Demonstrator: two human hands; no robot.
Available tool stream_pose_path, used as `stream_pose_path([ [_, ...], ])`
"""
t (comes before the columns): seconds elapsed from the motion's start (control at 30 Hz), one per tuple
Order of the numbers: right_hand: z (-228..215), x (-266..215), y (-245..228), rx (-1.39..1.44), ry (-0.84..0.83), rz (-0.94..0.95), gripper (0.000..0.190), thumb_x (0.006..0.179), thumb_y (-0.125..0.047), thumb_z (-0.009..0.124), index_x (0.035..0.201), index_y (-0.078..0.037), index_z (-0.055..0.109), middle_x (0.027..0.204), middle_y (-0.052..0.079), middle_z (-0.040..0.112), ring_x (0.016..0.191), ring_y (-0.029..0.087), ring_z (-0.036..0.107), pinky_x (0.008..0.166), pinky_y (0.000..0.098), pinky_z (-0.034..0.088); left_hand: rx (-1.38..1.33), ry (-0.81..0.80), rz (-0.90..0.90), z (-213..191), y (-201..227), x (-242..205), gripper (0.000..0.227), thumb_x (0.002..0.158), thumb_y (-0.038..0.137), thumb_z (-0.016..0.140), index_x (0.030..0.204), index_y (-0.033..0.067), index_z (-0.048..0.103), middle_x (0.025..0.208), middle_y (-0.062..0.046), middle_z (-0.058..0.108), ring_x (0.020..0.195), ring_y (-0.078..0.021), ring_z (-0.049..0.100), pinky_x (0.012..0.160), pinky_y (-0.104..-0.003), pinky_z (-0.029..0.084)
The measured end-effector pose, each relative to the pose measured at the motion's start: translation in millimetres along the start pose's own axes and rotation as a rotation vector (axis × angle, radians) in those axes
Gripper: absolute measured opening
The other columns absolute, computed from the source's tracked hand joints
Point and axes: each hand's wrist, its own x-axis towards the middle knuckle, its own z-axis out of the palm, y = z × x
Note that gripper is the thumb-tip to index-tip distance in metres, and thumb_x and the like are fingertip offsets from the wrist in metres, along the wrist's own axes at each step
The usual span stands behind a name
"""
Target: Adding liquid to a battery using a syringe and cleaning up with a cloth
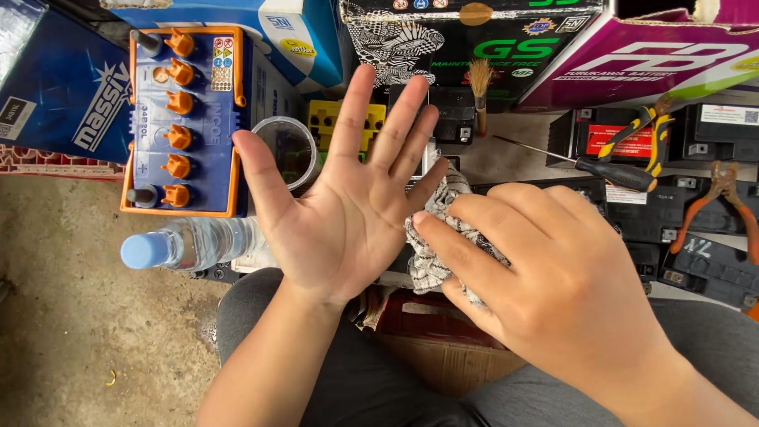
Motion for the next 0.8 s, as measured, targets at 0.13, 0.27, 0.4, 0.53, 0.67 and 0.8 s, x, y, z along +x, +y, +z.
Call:
stream_pose_path([
  [0.13, 6, 3, -6, -0.081, -0.047, 0.033, 0.049, 0.085, -0.021, 0.079, 0.132, -0.016, 0.068, 0.106, 0.006, 0.064, 0.091, 0.026, 0.061, 0.073, 0.0399, 0.051, 0.038, -0.074, -0.033, -3, -3, -1, 0.11, 0.073, 0.084, 0.019, 0.167, 0.0282, 0.014, 0.173, -0.015, 0.02, 0.156, -0.0294, 0.022, 0.124, -0.049, 0.018],
  [0.27, 13, 7, -16, -0.1, -0.141, 0.055, 0.059, 0.09, -0.025, 0.072, 0.147, -0.023, 0.058, 0.087, 0.001, 0.056, 0.073, 0.023, 0.053, 0.061, 0.0384, 0.045, 0.066, -0.191, -0.071, -8, -6, -4, 0.114, 0.07, 0.086, 0.007, 0.169, 0.0292, -0.001, 0.176, -0.013, 0.008, 0.165, -0.0258, 0.006, 0.133, -0.045, 0.003],
  [0.4, 12, 3, -23, -0.106, -0.186, 0.063, 0.064, 0.091, -0.023, 0.073, 0.152, -0.018, 0.053, 0.079, -0.001, 0.05, 0.069, 0.02, 0.048, 0.056, 0.0345, 0.042, -0.071, -0.161, -0.064, -6, -2, -2, 0.115, 0.071, 0.089, 0.009, 0.17, 0.0306, 0.001, 0.175, -0.014, 0.008, 0.163, -0.0267, 0.006, 0.131, -0.047, 0.004],
  [0.53, 10, 0, -23, -0.073, -0.185, 0.043, 0.054, 0.088, -0.026, 0.074, 0.139, -0.019, 0.062, 0.083, 0.001, 0.056, 0.071, 0.022, 0.053, 0.057, 0.0364, 0.044, -0.081, -0.086, -0.03, -2, 2, -3, 0.113, 0.072, 0.089, 0.013, 0.168, 0.0298, 0.011, 0.175, -0.014, 0.014, 0.154, -0.028, 0.019, 0.125, -0.05, 0.014],
  [0.67, 10, -5, -26, -0.065, -0.177, 0.032, 0.055, 0.092, -0.026, 0.069, 0.145, -0.019, 0.057, 0.089, 0.004, 0.058, 0.07, 0.023, 0.052, 0.056, 0.0369, 0.042, -0.048, -0.142, -0.01, 0, 4, -7, 0.11, 0.073, 0.088, 0.015, 0.167, 0.0313, 0.007, 0.176, -0.014, 0.009, 0.156, -0.0279, 0.016, 0.124, -0.05, 0.016],
  [0.8, 17, -10, -30, -0.095, -0.216, 0.048, 0.062, 0.095, -0.027, 0.065, 0.154, -0.022, 0.046, 0.091, 0.004, 0.059, 0.071, 0.023, 0.053, 0.057, 0.0363, 0.043, -0.033, -0.197, 0.025, -1, 7, -12, 0.105, 0.078, 0.085, 0.02, 0.167, 0.0297, 0.006, 0.178, -0.016, 0.003, 0.158, -0.0309, 0.012, 0.125, -0.053, 0.018],
])
